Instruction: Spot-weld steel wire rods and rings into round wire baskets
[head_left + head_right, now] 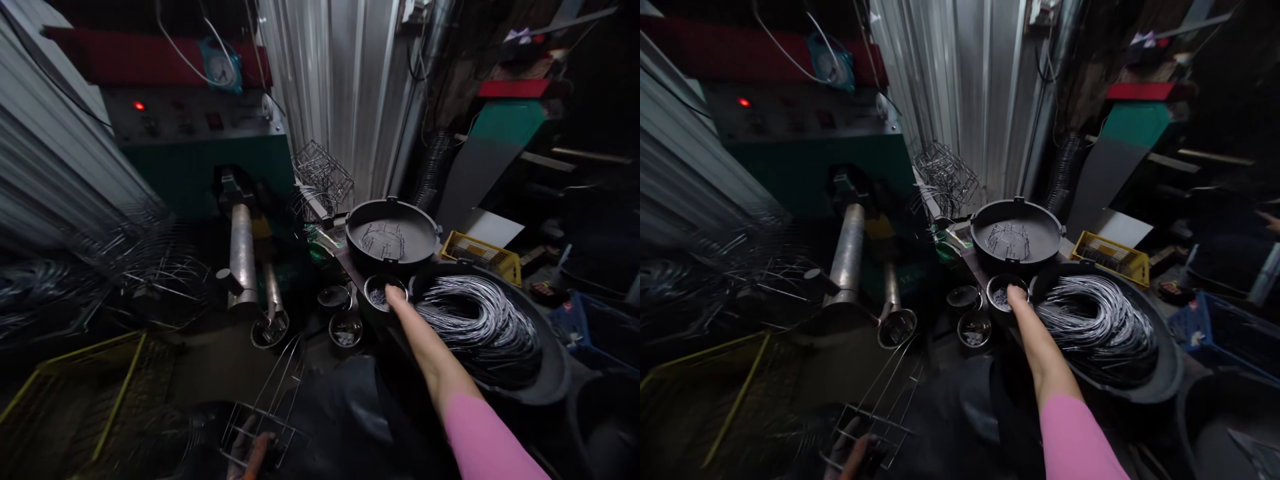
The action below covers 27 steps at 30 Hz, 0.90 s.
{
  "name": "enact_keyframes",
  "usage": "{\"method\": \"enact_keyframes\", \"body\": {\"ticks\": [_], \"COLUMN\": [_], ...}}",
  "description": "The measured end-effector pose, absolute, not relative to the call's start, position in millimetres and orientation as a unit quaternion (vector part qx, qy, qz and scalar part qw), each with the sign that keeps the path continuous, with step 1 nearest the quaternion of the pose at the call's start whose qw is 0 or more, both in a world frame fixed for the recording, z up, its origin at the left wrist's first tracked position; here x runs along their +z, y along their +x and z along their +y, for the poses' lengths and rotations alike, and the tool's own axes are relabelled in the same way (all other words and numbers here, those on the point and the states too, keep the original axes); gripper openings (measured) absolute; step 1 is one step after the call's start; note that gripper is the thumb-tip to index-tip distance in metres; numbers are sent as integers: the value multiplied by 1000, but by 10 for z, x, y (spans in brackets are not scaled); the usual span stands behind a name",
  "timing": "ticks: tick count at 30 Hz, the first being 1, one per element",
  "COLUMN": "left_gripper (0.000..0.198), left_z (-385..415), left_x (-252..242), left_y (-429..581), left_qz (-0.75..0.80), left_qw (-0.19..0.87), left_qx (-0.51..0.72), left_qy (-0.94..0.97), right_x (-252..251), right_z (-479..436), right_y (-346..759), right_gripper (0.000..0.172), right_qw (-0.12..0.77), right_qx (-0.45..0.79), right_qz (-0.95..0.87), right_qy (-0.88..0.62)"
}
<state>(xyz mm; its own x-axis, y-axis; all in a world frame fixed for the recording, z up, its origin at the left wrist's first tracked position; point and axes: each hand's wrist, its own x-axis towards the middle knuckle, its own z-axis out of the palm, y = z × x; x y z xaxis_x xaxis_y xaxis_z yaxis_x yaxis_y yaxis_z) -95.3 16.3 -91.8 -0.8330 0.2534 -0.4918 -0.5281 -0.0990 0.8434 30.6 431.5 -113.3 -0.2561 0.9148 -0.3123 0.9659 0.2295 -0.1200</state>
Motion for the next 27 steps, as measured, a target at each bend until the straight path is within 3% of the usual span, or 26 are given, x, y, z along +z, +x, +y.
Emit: {"method": "enact_keyframes", "body": {"ticks": [7, 17, 19, 21, 24, 27], "left_gripper": [57, 48, 46, 43, 39, 38], "left_z": [103, 101, 97, 95, 70, -3], "left_x": [-933, -723, -704, -694, -708, -753], "left_y": [-911, -876, -884, -874, -814, -734], "left_qz": [579, 497, 476, 460, 447, 445], "left_qw": [329, 286, 281, 277, 281, 287], "left_qx": [731, 813, 828, 840, 846, 845], "left_qy": [-148, -104, -88, -79, -70, -68], "right_x": [-1117, -855, -803, -820, -966, -1131], "right_z": [4318, 4082, 3773, 3341, 2690, 2340], "right_y": [323, 270, 227, 238, 384, 621], "right_gripper": [29, 32, 31, 29, 25, 18], "right_qw": [15, -99, -148, -204, -162, -120], "right_qx": [-146, -165, -219, -355, -477, -445], "right_qz": [777, 810, 825, 817, 798, 835], "right_qy": [612, 554, 499, 406, 332, 301]}}
